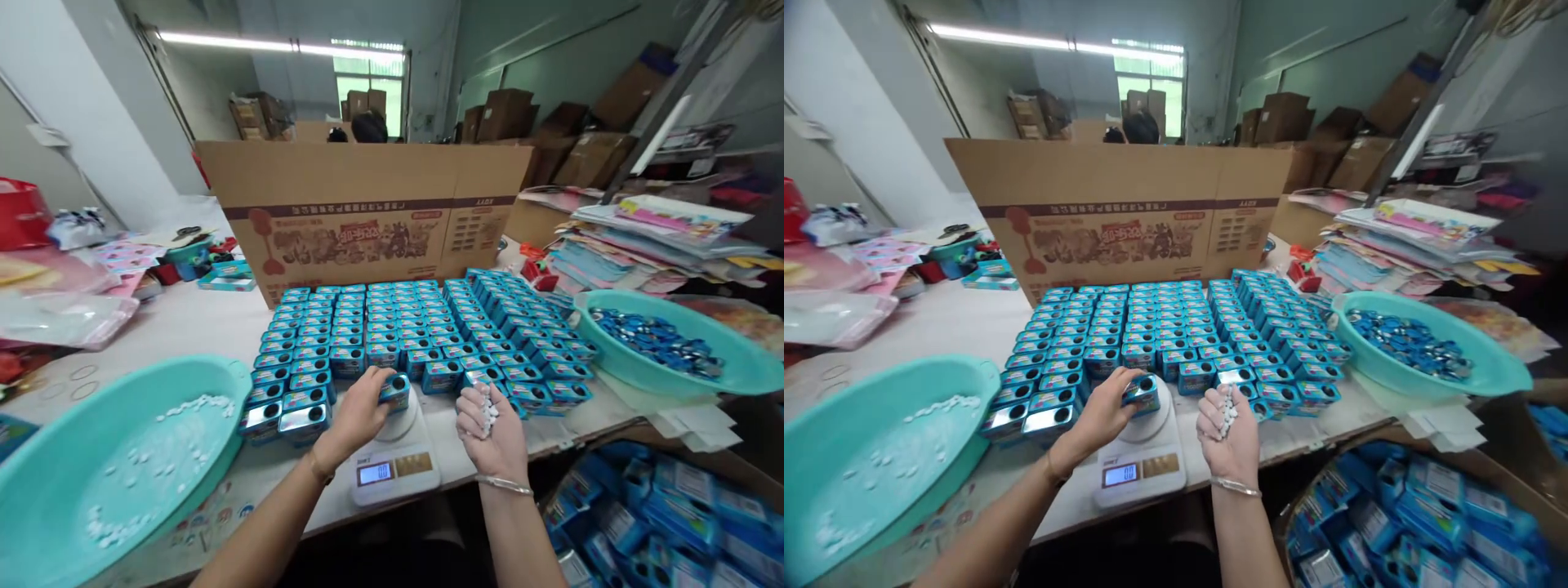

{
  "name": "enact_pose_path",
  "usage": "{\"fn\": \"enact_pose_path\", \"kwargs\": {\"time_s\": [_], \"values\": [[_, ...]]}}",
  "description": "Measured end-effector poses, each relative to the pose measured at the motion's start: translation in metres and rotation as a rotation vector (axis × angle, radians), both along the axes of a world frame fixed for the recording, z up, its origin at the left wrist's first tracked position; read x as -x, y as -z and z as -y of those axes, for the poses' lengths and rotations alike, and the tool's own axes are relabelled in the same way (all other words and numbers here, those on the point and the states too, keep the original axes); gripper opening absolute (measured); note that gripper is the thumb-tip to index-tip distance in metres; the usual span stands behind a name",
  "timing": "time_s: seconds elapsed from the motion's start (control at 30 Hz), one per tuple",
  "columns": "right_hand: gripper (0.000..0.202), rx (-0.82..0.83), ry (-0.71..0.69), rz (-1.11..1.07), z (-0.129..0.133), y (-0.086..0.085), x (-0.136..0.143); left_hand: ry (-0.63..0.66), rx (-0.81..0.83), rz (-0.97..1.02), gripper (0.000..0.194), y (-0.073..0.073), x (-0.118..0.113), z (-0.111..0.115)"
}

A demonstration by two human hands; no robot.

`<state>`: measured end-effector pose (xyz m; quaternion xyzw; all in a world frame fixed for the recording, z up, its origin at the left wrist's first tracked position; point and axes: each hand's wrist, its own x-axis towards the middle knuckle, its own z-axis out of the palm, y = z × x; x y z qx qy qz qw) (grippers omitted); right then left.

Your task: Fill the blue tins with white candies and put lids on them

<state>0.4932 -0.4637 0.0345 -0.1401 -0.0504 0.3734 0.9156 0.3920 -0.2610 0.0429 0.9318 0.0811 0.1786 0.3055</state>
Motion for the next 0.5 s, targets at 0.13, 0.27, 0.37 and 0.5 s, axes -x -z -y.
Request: {"fn": "enact_pose_path", "kwargs": {"time_s": [0.13, 0.27, 0.37, 0.5], "values": [[0.018, 0.042, 0.004, -0.074, -0.009, 0.002, -0.007, 0.009, -0.062, -0.080, 0.058, -0.003, -0.002, -0.003], [0.016, 0.073, -0.003, -0.142, -0.025, -0.005, -0.013, -0.068, -0.032, 0.125, 0.092, -0.017, 0.019, -0.006], [0.016, 0.079, -0.014, -0.114, -0.036, -0.015, -0.018, -0.164, 0.025, 0.274, 0.083, -0.025, 0.037, -0.008], [0.015, 0.103, 0.006, -0.096, -0.046, -0.027, -0.024, -0.268, 0.104, 0.374, 0.064, -0.023, 0.052, -0.010]]}}
